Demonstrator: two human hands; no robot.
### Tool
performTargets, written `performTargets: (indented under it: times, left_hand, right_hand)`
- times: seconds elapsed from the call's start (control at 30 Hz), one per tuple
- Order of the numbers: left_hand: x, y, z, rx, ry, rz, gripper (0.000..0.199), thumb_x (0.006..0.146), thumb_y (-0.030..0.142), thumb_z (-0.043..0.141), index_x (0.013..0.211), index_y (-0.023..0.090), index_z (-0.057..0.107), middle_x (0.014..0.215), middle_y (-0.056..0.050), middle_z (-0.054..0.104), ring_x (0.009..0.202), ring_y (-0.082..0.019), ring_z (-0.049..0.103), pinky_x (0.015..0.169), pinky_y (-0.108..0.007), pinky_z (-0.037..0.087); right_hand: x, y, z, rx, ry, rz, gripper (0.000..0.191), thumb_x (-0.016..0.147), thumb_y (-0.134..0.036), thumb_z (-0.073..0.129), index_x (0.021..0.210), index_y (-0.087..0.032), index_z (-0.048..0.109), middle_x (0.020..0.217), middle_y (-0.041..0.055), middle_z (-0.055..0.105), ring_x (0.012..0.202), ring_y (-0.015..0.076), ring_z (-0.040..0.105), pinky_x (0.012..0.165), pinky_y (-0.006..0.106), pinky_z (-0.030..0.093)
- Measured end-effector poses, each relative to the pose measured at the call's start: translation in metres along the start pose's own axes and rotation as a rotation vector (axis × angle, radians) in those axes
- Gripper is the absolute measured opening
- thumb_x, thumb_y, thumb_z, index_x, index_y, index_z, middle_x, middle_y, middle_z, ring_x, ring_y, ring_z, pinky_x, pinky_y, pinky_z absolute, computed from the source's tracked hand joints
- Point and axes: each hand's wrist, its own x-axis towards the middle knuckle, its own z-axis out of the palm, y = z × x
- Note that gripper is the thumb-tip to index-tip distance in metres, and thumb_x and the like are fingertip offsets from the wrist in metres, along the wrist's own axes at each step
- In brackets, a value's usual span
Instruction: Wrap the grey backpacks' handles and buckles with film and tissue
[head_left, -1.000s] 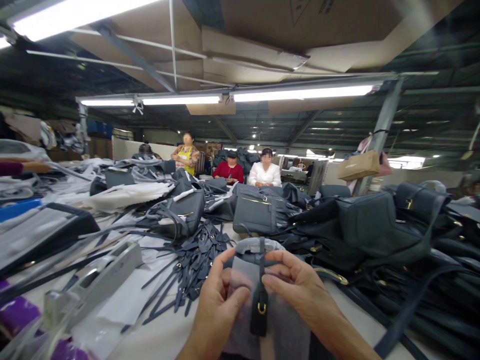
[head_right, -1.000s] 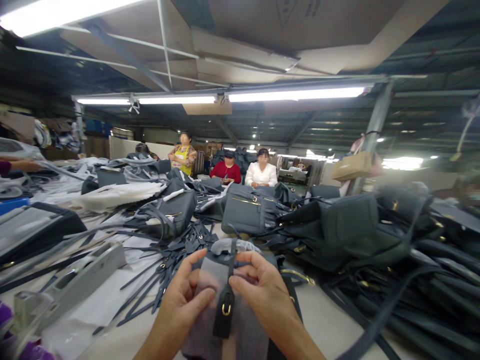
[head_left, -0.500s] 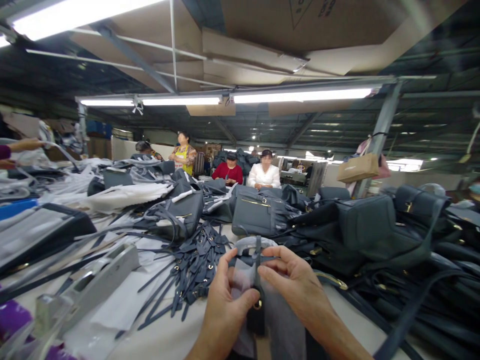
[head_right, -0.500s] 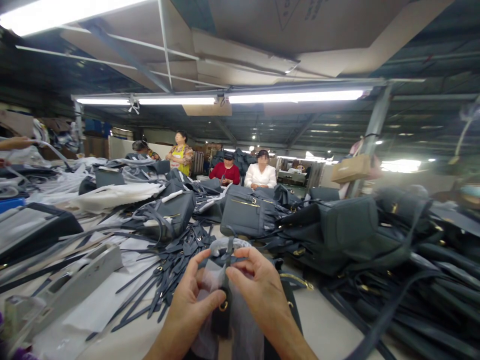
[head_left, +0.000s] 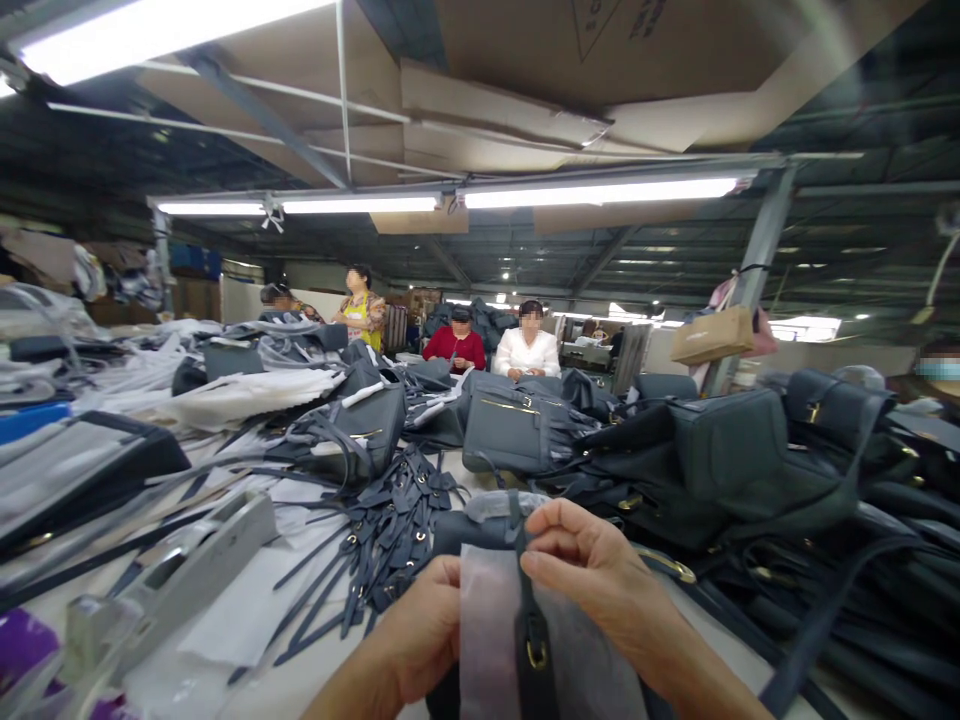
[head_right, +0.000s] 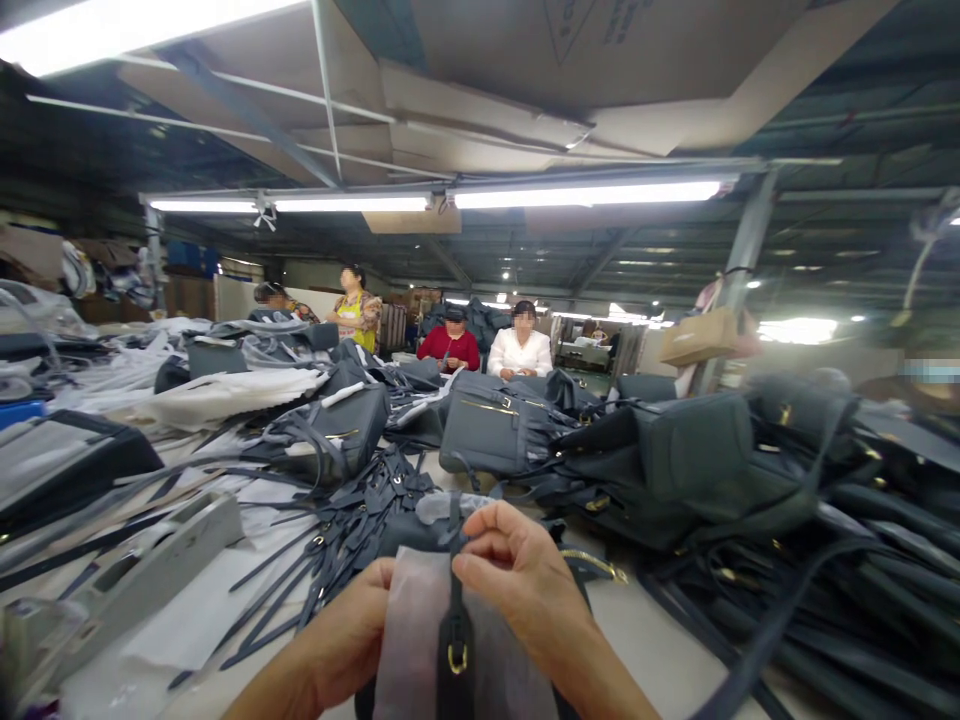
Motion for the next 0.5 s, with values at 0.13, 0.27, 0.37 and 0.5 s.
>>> performTargets:
  times: [0.13,0.27,0.37,0.5]
  left_hand:
    - [0.004,0.001,0.009,0.068,-0.022,-0.008,0.024,0.054,0.026,0.086,0.055,0.011,0.067,0.049,0.000,0.060,0.042,-0.008,0.052,0.045,-0.019,0.042]
    - [0.009,0.001,0.012,0.108,-0.043,-0.003,0.026,0.057,0.029,0.084,0.057,0.010,0.067,0.052,-0.004,0.062,0.042,-0.011,0.055,0.043,-0.020,0.043]
    - [0.009,-0.003,0.017,0.072,-0.026,0.015,0.023,0.058,0.027,0.081,0.057,0.012,0.064,0.052,-0.002,0.061,0.041,-0.009,0.053,0.042,-0.019,0.041]
    - [0.006,-0.005,0.028,-0.113,-0.019,0.016,0.020,0.059,0.024,0.080,0.063,0.014,0.063,0.055,0.001,0.062,0.047,-0.009,0.056,0.051,-0.021,0.048]
  right_hand:
    - [0.000,0.007,0.001,-0.132,-0.017,-0.053,0.020,0.063,-0.026,0.064,0.079,-0.018,0.056,0.057,-0.0047,0.064,0.052,0.0101,0.049,0.052,0.022,0.034]
    - [0.000,0.010,-0.002,-0.129,-0.047,-0.091,0.018,0.067,-0.027,0.066,0.079,-0.017,0.057,0.058,-0.0032,0.065,0.053,0.0108,0.051,0.053,0.022,0.035]
    - [-0.009,0.011,-0.013,0.006,-0.054,-0.042,0.031,0.067,-0.034,0.075,0.088,-0.016,0.061,0.058,-0.0045,0.063,0.051,0.0098,0.050,0.051,0.021,0.036]
    - [-0.041,0.027,-0.027,0.361,-0.027,0.063,0.063,0.070,-0.060,0.075,0.119,-0.023,0.061,0.087,0.0045,0.074,0.069,0.0188,0.066,0.063,0.029,0.050]
